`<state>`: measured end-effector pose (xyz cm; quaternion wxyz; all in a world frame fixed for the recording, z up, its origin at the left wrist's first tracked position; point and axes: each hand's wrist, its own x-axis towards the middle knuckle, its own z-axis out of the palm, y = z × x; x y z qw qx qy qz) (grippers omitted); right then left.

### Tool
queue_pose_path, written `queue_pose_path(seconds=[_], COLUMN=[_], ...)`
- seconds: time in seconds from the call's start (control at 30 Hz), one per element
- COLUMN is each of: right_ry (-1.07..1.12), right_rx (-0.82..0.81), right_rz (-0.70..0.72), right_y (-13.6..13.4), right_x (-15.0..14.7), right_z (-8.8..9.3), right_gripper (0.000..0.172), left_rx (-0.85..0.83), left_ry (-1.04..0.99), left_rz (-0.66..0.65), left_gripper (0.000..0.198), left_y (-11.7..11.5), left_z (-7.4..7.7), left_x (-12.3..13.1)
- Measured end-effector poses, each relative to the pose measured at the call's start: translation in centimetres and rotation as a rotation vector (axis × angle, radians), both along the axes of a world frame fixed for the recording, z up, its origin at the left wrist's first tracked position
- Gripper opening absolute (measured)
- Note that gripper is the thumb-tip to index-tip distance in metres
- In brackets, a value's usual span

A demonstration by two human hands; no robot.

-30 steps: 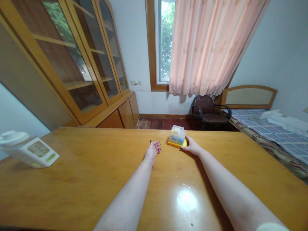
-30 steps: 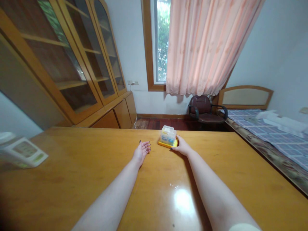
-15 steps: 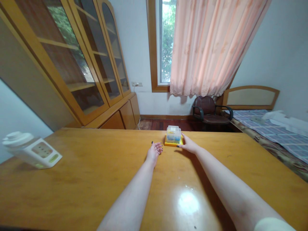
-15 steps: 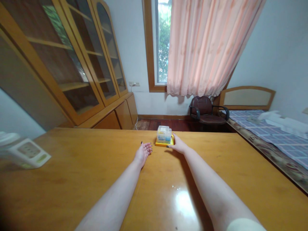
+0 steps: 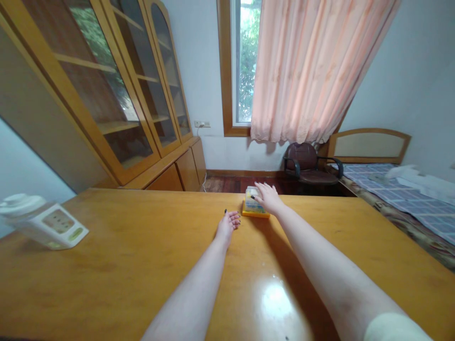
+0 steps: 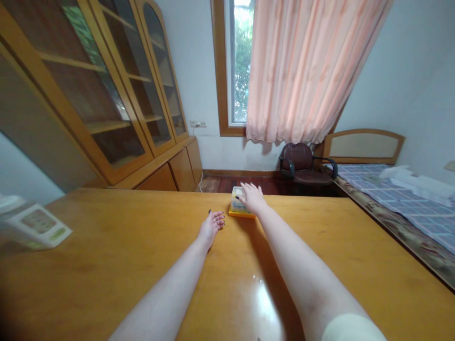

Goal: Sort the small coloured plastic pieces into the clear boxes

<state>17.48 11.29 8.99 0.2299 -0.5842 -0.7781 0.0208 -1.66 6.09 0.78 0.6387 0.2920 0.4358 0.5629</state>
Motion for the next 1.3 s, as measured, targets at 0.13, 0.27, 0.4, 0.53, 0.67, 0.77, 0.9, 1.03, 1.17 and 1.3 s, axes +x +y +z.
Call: queue_pose_path(seconds=[0.13, 0.27, 0.4, 0.53, 0.67, 0.77, 0.9, 1.03, 1.17, 1.3], right_ry=[0.103, 0.421, 0.652, 0.678, 0.501, 0.384, 0.235, 0.072, -0.003, -0.019], right_rx=[0.12, 0.219, 0.079, 0.045, -0.018, -0.068, -0.135, -0.138, -0.126, -0.112], right_rz=[0.053, 0.113, 0.226, 0.25, 0.28, 0.243, 0.128, 0.041, 0.012, 0.0], right_y=[-0.9, -5.2, -9.9, -11.4, -11.0, -11.1, -11.9, -12.3, -12.4, -12.4], right_x=[0.0, -0.8, -2.0, -1.9, -2.0, -2.6, -3.2, -3.3, -3.5, -3.6], right_z=[-0.1, -2.0, -5.4, -7.3, -7.5, -7.1, -6.3, -5.3, -4.8, -5.1], right_gripper=[0.051, 0.052, 0.039, 0.039, 0.042, 0.04, 0.037, 0.034, 0.033, 0.032], left_rx=[0.039, 0.27, 0.489, 0.551, 0.47, 0.397, 0.36, 0.335, 0.315, 0.3], left_ry=[0.042, 0.155, 0.169, 0.172, 0.184, 0.23, 0.327, 0.361, 0.351, 0.347], left_rz=[0.045, 0.008, -0.234, -0.376, -0.293, -0.242, -0.206, -0.186, -0.182, -0.193], left_gripper=[0.033, 0.038, 0.051, 0.055, 0.066, 0.061, 0.051, 0.047, 0.045, 0.047], left_y=[-0.3, -1.3, -2.8, -3.5, -2.9, -2.3, -1.9, -2.0, -2.0, -1.9], left_z=[-0.3, -0.7, -0.4, 0.0, -0.6, -1.4, -2.2, -2.3, -2.2, -2.2], left_x=[0.4, 1.1, 2.3, 2.9, 2.8, 2.7, 2.8, 2.9, 2.9, 3.0])
